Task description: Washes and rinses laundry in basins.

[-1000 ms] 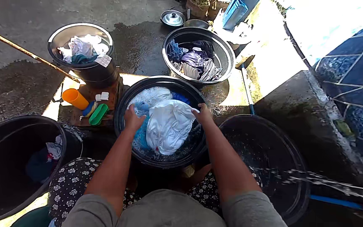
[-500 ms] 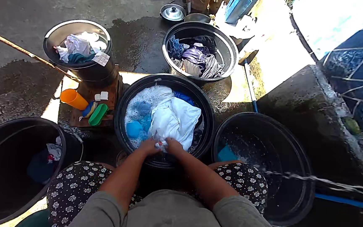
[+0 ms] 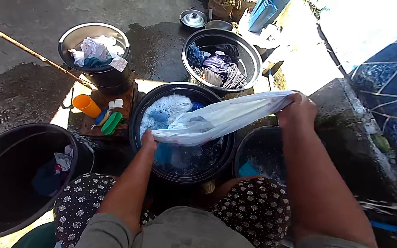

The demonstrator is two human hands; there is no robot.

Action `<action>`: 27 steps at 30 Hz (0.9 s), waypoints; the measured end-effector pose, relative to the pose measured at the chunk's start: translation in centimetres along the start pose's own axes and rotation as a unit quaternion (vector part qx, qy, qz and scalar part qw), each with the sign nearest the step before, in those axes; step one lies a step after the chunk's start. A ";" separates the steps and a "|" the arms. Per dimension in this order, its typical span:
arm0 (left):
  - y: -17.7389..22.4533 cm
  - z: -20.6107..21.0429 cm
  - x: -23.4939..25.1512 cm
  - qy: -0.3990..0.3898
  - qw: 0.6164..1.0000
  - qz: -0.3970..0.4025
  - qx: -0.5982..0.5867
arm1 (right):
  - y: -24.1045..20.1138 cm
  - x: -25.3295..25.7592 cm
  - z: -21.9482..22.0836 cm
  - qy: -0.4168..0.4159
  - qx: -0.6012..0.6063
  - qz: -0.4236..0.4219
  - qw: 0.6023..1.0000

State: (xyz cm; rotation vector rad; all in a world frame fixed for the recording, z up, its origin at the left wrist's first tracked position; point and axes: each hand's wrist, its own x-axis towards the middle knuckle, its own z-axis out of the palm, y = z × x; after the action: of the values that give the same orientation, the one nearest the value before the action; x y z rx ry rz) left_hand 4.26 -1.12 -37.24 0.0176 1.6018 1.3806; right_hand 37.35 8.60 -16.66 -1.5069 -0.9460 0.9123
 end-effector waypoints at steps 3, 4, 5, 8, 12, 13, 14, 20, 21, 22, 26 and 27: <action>7.7 -1.0 -2.7 0.033 0.988 0.109 -0.105 | -2.6 2.2 -4.3 0.056 0.020 -0.015 0.998; 9.7 -1.8 -3.5 0.034 0.982 0.142 -0.122 | -2.9 3.0 -5.5 0.072 0.040 -0.015 0.997; 11.3 -2.6 -4.0 0.037 0.975 0.166 -0.140 | -3.0 3.5 -6.5 0.080 0.059 -0.016 0.995; 14.3 -4.9 -5.1 0.022 0.956 0.227 -0.182 | -3.3 3.7 -7.6 0.083 0.100 -0.026 0.991; 17.2 -5.6 -9.2 -0.058 0.938 0.254 -0.230 | -5.2 1.4 -6.4 0.089 0.104 -0.083 0.987; 18.0 -5.8 -10.3 -0.085 0.931 0.266 -0.235 | -5.7 1.1 -6.3 0.082 0.107 -0.114 0.984; 18.6 -5.9 -11.1 -0.106 0.922 0.283 -0.240 | -6.2 1.1 -6.5 0.072 0.110 -0.146 0.981; 15.0 -4.7 -4.4 -0.101 0.891 0.394 0.199 | -3.7 3.8 -5.3 0.003 -0.097 -0.161 0.982; 12.6 -3.8 -2.7 -0.075 0.868 0.367 0.325 | -1.7 4.3 -3.9 -0.018 -0.138 -0.121 0.983; 10.0 -2.9 -1.3 -0.065 0.841 0.335 0.420 | 0.7 4.9 -2.4 -0.054 -0.171 -0.079 0.981; -1.0 0.0 1.2 -0.108 0.726 0.243 0.634 | 13.0 5.1 3.8 -0.285 -0.307 0.053 0.907; -3.1 0.2 1.4 -0.137 0.687 0.221 0.679 | 16.3 4.1 5.4 -0.344 -0.348 0.065 0.870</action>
State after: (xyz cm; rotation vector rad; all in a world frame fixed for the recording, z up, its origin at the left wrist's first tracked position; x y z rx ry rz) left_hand 5.34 -1.27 -40.48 1.4932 2.0468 0.1338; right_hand 35.47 12.76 -33.74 -1.8866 -1.8595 1.3343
